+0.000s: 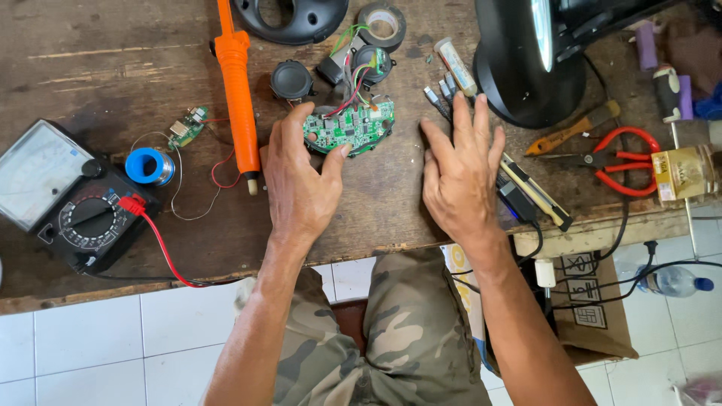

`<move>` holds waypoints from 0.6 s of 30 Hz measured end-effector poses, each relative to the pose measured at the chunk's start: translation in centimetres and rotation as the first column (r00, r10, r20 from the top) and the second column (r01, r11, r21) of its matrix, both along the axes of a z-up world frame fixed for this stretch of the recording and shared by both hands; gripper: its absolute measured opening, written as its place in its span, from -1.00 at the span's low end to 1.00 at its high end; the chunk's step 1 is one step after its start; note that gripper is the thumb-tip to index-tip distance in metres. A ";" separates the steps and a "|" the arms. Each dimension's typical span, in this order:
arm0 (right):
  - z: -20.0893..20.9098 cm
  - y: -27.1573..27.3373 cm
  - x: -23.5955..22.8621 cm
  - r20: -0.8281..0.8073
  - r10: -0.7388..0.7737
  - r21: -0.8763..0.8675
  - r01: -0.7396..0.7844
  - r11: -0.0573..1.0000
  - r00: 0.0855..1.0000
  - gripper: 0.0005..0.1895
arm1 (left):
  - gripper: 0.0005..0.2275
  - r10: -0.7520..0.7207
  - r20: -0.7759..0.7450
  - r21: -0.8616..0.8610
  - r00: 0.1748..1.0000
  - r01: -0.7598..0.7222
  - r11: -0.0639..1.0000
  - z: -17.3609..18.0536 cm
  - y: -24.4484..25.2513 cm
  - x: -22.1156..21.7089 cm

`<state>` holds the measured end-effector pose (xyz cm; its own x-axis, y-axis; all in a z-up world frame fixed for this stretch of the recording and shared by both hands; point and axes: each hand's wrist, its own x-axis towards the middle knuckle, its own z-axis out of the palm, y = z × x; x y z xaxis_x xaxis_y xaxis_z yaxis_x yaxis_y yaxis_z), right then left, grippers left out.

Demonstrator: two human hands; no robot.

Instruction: The person uses a soldering iron to work on a green circuit board, then uses a utility knife to scrape or clean the board's surface. The hands reposition the board and tools during the process.

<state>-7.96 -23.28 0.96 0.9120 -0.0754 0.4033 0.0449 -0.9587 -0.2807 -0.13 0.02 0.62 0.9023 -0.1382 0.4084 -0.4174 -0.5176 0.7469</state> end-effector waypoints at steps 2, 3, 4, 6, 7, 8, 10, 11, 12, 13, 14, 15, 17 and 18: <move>0.1 0.1 0.5 -0.027 0.000 0.006 0.000 1.000 1.000 -0.58 | -0.39 0.017 0.005 -0.001 1.000 -0.017 1.000 -0.2 0.0 0.0; 0.2 0.1 0.8 -0.050 -0.003 0.009 0.003 1.000 0.999 -0.57 | -0.38 0.030 0.013 -0.005 0.999 -0.030 1.000 -0.3 0.0 0.2; 0.4 0.1 0.6 -0.048 -0.004 0.009 0.004 1.000 0.999 -0.57 | -0.38 0.030 0.015 -0.005 0.999 -0.030 1.000 -0.4 0.0 0.1; 0.7 0.1 0.2 -0.022 0.026 0.012 -0.025 1.000 0.999 -0.63 | -0.38 0.035 0.021 -0.004 0.999 -0.035 0.999 -0.5 -0.1 0.2; 0.6 0.2 0.1 -0.022 0.028 0.013 -0.028 1.000 0.999 -0.63 | -0.38 0.037 0.021 -0.003 0.999 -0.037 0.999 -0.4 -0.1 0.2; 0.4 0.1 0.0 0.011 0.040 0.041 -0.040 0.998 0.999 -0.68 | -0.38 0.037 0.013 -0.011 0.999 -0.037 0.999 -0.4 -0.1 0.2; 0.2 0.0 0.1 0.041 0.047 0.073 -0.049 0.996 0.998 -0.70 | -0.38 0.033 0.002 -0.016 0.999 -0.033 0.999 -0.4 -0.2 0.1; 0.2 -0.1 0.4 0.048 0.045 0.078 -0.049 0.996 0.998 -0.69 | -0.38 0.035 0.003 -0.017 0.999 -0.035 0.999 -0.4 -0.2 0.1; 0.3 -0.2 0.6 0.055 0.044 0.083 -0.048 0.995 0.998 -0.68 | -0.38 0.037 0.005 -0.018 0.999 -0.037 0.999 -0.3 -0.2 0.2; 0.3 -0.2 0.7 0.061 0.045 0.081 -0.050 0.995 0.997 -0.68 | -0.38 0.038 0.011 -0.019 0.999 -0.038 0.999 -0.3 -0.2 0.2; 0.4 -0.1 0.8 0.039 0.073 0.084 -0.076 0.994 0.997 -0.67 | -0.38 0.034 0.002 -0.023 0.999 -0.034 0.999 -0.2 -0.1 0.3; 0.4 -0.1 0.7 0.013 0.100 0.086 -0.101 0.991 0.995 -0.65 | -0.38 0.030 -0.011 -0.028 0.999 -0.030 0.999 -0.3 -0.1 0.2; 0.3 0.2 -0.1 0.013 0.105 0.089 -0.105 0.990 0.994 -0.66 | -0.38 0.030 -0.010 -0.029 1.000 -0.030 0.999 -0.3 -0.1 0.3; 0.2 0.3 -0.5 0.011 0.109 0.095 -0.109 0.989 0.994 -0.66 | -0.38 0.029 -0.011 -0.026 1.000 -0.029 0.999 -0.3 -0.1 0.3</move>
